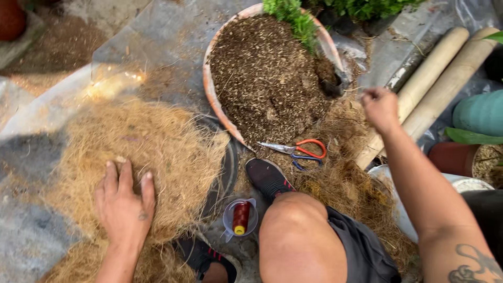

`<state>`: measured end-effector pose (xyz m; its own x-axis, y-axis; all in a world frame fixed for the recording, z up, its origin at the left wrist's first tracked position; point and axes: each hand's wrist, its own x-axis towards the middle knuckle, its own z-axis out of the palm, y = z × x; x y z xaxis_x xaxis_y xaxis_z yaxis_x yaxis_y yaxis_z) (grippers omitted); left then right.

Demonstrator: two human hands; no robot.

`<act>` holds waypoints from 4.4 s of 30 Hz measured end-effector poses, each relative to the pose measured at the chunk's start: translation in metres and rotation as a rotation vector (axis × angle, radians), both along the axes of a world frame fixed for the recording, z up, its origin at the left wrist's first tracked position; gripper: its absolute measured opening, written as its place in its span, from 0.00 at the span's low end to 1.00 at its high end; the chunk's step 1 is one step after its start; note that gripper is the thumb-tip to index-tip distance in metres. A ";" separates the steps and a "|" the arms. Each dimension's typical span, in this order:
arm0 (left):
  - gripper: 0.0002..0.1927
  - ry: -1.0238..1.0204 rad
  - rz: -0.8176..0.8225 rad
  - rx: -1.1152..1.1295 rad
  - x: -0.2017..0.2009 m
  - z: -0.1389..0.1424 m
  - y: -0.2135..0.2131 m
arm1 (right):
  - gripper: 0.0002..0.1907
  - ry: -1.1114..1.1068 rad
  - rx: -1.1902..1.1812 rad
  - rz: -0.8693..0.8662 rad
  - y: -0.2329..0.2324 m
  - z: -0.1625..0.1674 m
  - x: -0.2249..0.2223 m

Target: The person sits on the ground and lines a round planter with coconut fiber, pressing and shaping the fiber against the inside. They then scoop soil from a large bowl into the lined planter, set a green plant into the soil, and press more soil around the plant by hand.

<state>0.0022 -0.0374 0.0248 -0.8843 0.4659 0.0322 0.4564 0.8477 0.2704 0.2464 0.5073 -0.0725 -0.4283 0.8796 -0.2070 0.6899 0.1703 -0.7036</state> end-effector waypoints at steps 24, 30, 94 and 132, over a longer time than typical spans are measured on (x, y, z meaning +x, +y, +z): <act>0.28 0.102 -0.047 -0.078 0.005 -0.029 -0.015 | 0.16 -0.658 -0.138 0.205 -0.005 -0.027 -0.003; 0.27 0.115 -0.058 -0.060 0.004 -0.029 -0.013 | 0.23 0.027 -0.448 -0.022 0.025 -0.037 0.025; 0.21 0.157 0.108 0.213 -0.050 -0.009 -0.023 | 0.23 -0.092 0.136 1.681 -0.364 0.128 -0.372; 0.44 -0.210 -0.013 -0.252 -0.048 -0.019 -0.015 | 0.15 0.392 0.591 1.507 -0.307 0.106 -0.309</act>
<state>-0.0463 -0.0521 0.0058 -0.8535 0.4471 -0.2677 0.4239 0.8944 0.1425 -0.0625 0.2004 0.0337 -0.8518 -0.4296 0.2996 -0.5199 0.7634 -0.3834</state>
